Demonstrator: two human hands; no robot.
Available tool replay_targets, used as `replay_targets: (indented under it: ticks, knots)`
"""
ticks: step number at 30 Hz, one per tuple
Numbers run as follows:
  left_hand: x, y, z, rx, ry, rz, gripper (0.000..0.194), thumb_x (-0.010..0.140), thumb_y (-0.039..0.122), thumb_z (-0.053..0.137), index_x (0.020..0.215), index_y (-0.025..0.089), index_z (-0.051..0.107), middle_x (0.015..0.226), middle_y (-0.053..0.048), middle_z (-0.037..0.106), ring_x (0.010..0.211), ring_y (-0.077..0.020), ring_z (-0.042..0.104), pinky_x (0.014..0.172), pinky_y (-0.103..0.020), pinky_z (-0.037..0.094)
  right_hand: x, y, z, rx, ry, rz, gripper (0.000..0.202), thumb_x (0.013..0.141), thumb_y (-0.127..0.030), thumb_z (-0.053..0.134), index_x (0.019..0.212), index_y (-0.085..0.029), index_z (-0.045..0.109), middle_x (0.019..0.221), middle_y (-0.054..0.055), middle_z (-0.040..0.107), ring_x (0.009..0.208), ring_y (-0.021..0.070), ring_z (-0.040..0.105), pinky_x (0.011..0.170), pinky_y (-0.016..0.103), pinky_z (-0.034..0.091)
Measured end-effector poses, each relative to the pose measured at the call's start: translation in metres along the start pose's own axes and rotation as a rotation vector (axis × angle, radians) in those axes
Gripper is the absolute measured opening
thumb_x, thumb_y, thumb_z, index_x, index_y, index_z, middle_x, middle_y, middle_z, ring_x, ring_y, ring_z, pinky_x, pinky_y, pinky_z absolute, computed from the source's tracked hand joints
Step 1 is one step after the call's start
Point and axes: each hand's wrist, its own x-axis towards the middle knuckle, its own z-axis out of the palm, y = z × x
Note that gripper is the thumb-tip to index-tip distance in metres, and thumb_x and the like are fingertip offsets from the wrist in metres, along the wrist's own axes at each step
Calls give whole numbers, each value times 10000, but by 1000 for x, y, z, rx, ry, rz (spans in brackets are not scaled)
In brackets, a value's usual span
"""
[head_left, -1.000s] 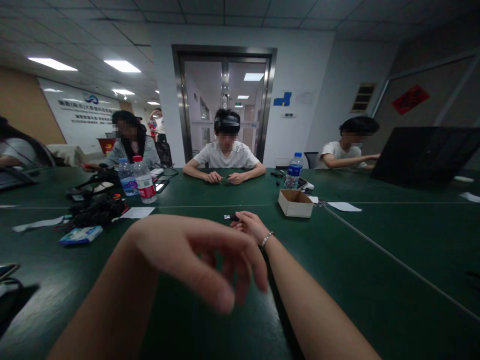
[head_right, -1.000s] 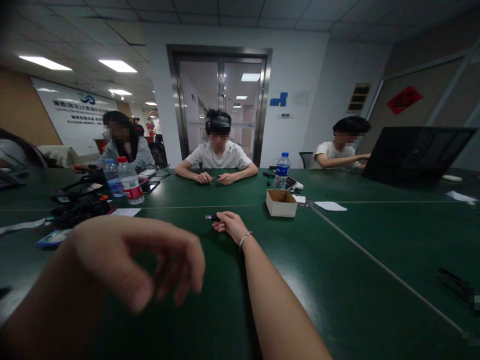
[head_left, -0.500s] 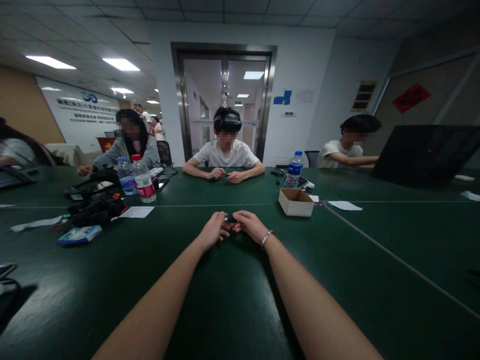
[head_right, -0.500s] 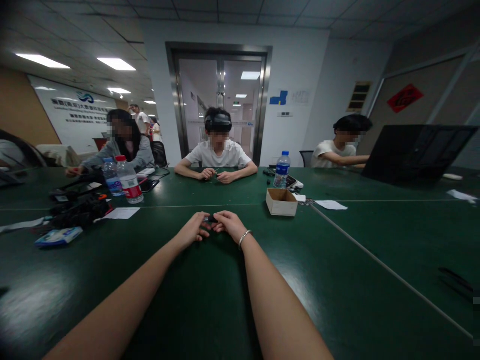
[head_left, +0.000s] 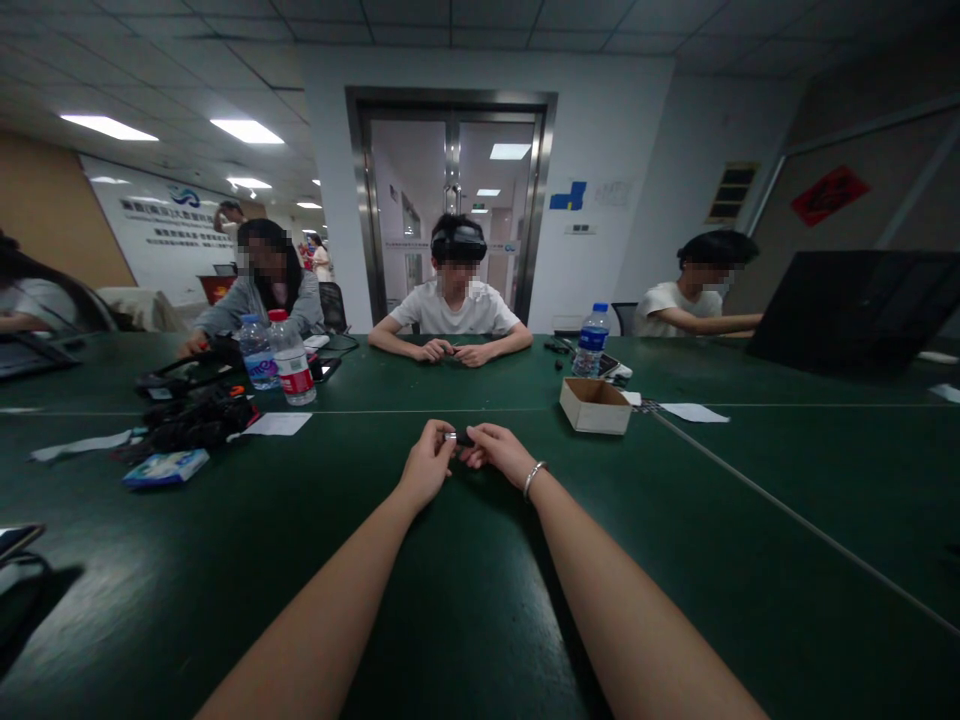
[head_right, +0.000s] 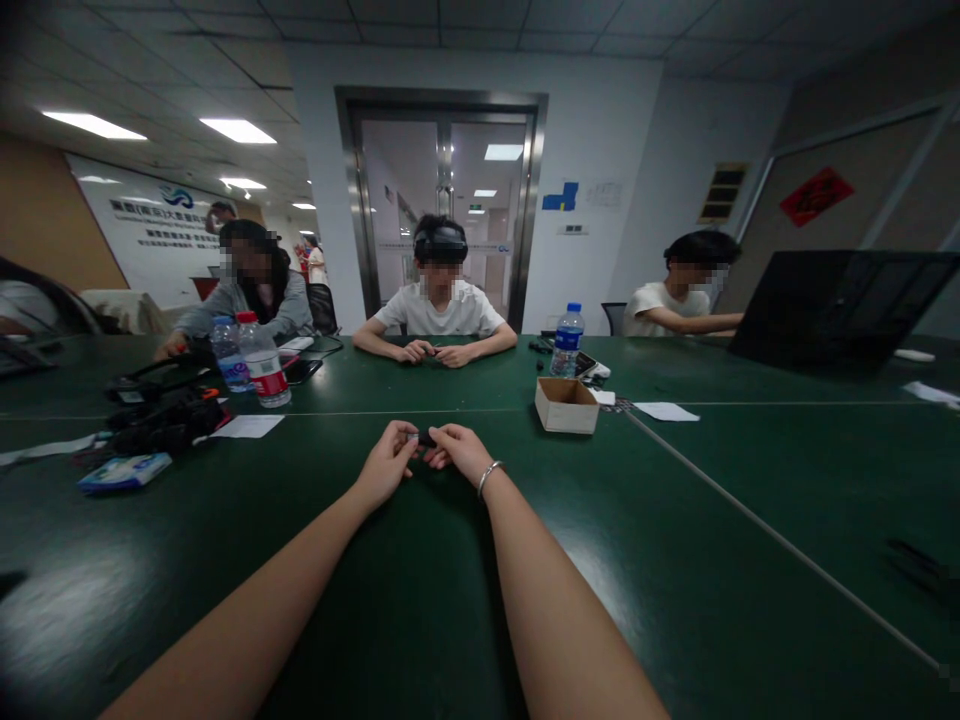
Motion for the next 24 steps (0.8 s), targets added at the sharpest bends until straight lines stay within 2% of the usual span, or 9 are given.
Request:
replay_targets:
  ticks: [8,12,16,19,21,24]
  knots:
    - [0,5,-2,-49,11,-12,225,781,355,520,943,199,508,809,-20,551,675,-128,545,423,-160,445,1,0,2,-68,31,-19,304,881,-351,548,671,-134,510,543,65,635,428,103,577,400,140,465]
    - [-1,6,-2,-38,24,-3,234,779,380,520,908,184,522,790,-21,564,646,-124,537,416,-163,433,1,0,2,-66,35,-14,301,877,-345,558,669,-131,522,546,69,638,429,102,576,401,138,464]
    - [0,7,-4,-1,44,20,247,753,327,567,949,181,530,903,-50,581,752,-143,563,491,-177,464,2,1,1,-59,43,-14,287,872,-336,567,681,-126,526,551,74,638,427,103,576,395,138,461]
    - [2,6,-5,-19,43,-27,367,717,344,625,1027,181,514,974,-74,580,793,-158,579,519,-190,468,2,1,1,-45,43,-14,274,875,-330,565,693,-128,525,567,70,641,442,102,582,409,140,469]
    - [4,5,-5,-35,39,-96,390,732,415,602,1018,164,516,881,-68,595,722,-149,583,495,-189,444,1,0,1,-41,35,-6,257,872,-320,572,704,-131,527,574,64,642,447,100,583,414,140,472]
    - [5,3,-5,-3,35,-147,351,767,480,523,881,149,550,698,-31,576,608,-127,552,455,-179,398,0,-1,2,-52,21,12,215,875,-287,571,732,-130,534,577,58,643,448,99,581,412,138,470]
